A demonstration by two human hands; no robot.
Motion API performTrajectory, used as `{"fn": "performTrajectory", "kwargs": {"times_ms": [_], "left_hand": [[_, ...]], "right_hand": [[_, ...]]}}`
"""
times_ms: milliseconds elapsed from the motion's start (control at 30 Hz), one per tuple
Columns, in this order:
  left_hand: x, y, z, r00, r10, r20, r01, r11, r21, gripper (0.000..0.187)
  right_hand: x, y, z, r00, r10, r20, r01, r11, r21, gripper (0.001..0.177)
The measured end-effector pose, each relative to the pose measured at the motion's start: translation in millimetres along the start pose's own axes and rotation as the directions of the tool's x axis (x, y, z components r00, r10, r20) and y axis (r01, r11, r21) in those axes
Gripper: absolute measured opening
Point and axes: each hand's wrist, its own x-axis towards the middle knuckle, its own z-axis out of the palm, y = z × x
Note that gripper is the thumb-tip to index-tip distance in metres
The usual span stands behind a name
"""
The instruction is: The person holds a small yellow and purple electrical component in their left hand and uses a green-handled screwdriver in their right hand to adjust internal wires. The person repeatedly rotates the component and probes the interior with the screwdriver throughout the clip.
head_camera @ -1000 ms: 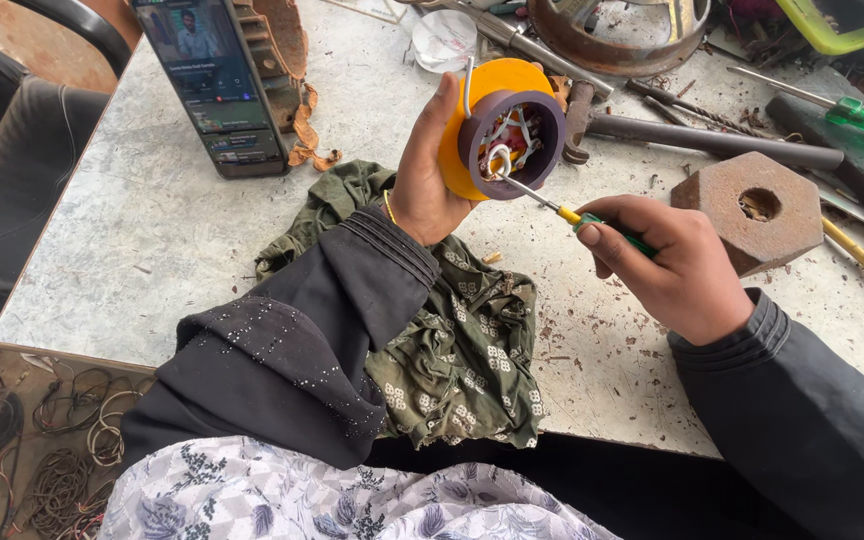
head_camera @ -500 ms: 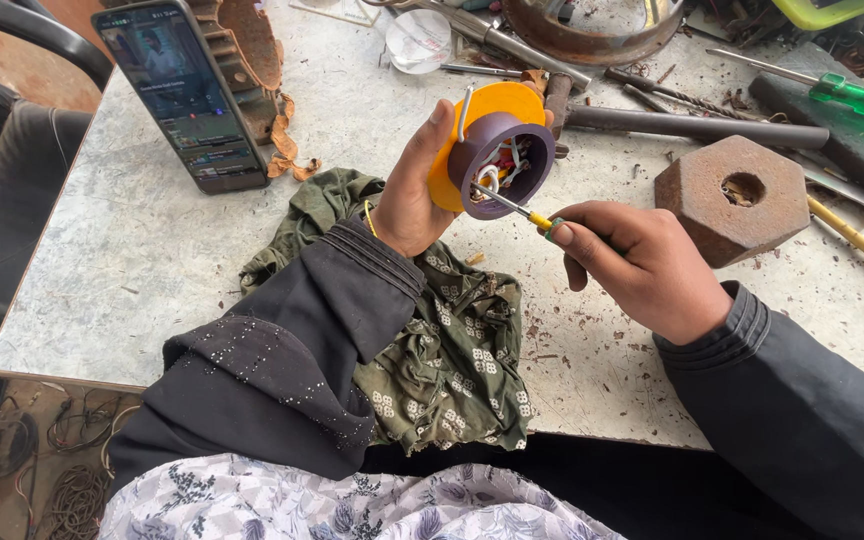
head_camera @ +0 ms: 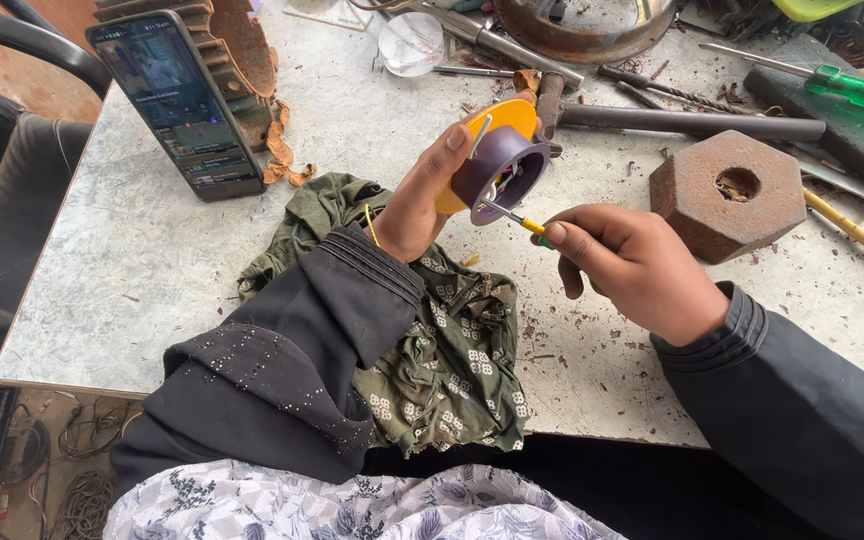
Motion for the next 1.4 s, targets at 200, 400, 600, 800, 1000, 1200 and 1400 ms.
{"fn": "performTrajectory", "kwargs": {"times_ms": [200,400,600,800,1000,1200,1400], "left_hand": [[2.8,-6.6,-1.1,0.997,-0.038,-0.064,0.03,0.993,-0.117,0.085],[6.6,-13.7,-5.6,0.995,-0.019,-0.097,0.007,0.993,-0.117,0.084],[10.1,-17.9,-7.5,0.989,0.001,-0.146,-0.018,0.993,-0.113,0.084],[5.5,-7.5,-4.6,0.995,0.045,-0.09,-0.075,0.924,-0.376,0.074],[0.8,8.5,0.1,0.997,0.075,-0.008,-0.07,0.887,-0.456,0.08],[1.7,11.2,1.4,0.988,0.153,0.004,-0.137,0.895,-0.424,0.083],[2.4,10.5,3.2,0.988,0.155,0.005,-0.142,0.916,-0.375,0.082]], "right_hand": [[3.3,4.7,-1.0,0.995,0.097,0.001,-0.097,0.995,0.036,0.035],[-6.4,-6.4,3.1,0.981,-0.085,-0.177,0.016,0.932,-0.362,0.026],[-8.0,-10.1,7.6,0.931,-0.294,-0.216,0.139,0.833,-0.536,0.023],[-4.1,-5.5,3.1,0.891,-0.386,-0.238,0.284,0.884,-0.37,0.029],[-8.5,-9.5,8.7,0.951,-0.277,-0.138,0.21,0.906,-0.368,0.027],[-7.4,-8.4,8.3,0.967,-0.236,-0.099,0.211,0.954,-0.213,0.024],[-7.7,-7.2,8.2,0.969,-0.228,-0.098,0.209,0.962,-0.174,0.023]]}}
